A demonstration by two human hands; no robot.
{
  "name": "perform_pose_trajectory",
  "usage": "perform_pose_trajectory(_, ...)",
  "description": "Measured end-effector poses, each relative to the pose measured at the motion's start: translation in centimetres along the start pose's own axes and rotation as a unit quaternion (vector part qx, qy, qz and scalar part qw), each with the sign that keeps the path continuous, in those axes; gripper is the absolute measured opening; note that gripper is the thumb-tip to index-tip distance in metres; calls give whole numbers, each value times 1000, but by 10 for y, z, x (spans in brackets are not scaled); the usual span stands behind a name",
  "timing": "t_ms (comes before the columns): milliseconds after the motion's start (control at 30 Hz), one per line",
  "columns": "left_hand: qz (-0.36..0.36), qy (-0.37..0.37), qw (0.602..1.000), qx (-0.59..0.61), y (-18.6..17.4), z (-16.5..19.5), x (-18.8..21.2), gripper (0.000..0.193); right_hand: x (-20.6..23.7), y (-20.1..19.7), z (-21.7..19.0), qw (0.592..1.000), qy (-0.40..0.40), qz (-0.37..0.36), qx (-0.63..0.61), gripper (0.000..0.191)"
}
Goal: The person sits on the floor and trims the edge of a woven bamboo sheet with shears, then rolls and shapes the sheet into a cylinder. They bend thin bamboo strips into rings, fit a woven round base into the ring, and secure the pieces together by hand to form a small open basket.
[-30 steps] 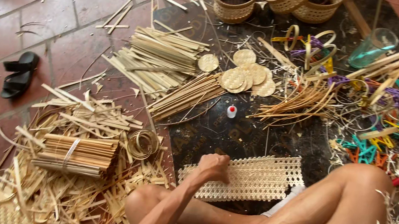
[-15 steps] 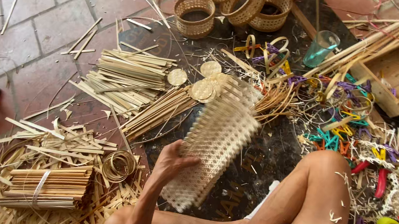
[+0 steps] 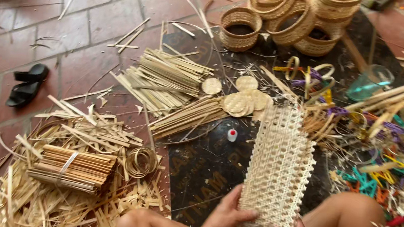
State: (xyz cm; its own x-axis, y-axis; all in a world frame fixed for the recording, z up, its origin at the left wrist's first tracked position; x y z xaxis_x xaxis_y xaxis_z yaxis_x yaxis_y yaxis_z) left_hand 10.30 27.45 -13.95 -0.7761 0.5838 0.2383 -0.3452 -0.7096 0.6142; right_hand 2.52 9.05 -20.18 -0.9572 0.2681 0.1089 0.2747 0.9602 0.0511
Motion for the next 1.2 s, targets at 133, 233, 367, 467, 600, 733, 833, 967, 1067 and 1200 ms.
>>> perform_pose_trajectory(133, 216, 206, 939, 172, -134, 74, 38, 49, -62, 101, -59, 996, 71, -12, -54, 53)
perform_pose_trajectory(233, 359, 262, 877, 181, -210, 72, 82, 28, -137, 208, -112, 995, -27, -30, -94, 38)
perform_pose_trajectory(367, 441, 127, 877, 142, -251, 12, 96, 22, -224, 322, -148, 994, -86, 48, -41, 43)
perform_pose_trajectory(467, 420, 78, 892, 147, -262, -11, 70, 24, -265, 390, -152, 994, -55, 92, -36, 47)
perform_pose_trajectory(600, 379, 31, 919, 99, -266, -16, 32, 27, -283, 453, -112, 971, 164, 36, -172, 52)
perform_pose_trajectory(733, 315, 34, 944, 90, -256, -22, 16, 27, -275, 454, -65, 971, 190, -20, -142, 47)
perform_pose_trajectory(833, 304, 36, 949, 78, -251, -26, 17, 27, -291, 441, -63, 995, -21, -89, 35, 21)
perform_pose_trajectory(967, 313, 14, 947, 65, -247, -27, 21, 26, -334, 437, -90, 878, -314, -93, 349, 14)
perform_pose_trajectory(1067, 305, -1, 950, 69, -241, -26, 17, 26, -374, 449, -106, 754, -423, -159, 476, 25)
perform_pose_trajectory(1200, 325, -22, 944, 42, -239, -23, 12, 25, -395, 469, -125, 596, -558, -156, 556, 55)
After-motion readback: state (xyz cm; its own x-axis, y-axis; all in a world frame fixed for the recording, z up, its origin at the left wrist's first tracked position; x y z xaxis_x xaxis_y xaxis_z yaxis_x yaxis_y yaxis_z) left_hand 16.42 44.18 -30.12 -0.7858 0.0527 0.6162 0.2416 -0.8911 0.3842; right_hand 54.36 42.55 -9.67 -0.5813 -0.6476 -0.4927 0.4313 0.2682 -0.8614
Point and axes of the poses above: each hand's wrist, its own x-axis away from the middle knuckle, its own y-axis out of the palm, z = x × y, the point moved 7 cm from there along -x, towards the middle knuckle, and after that the axes turned 3 degrees about -z, right-handed, at the moved point
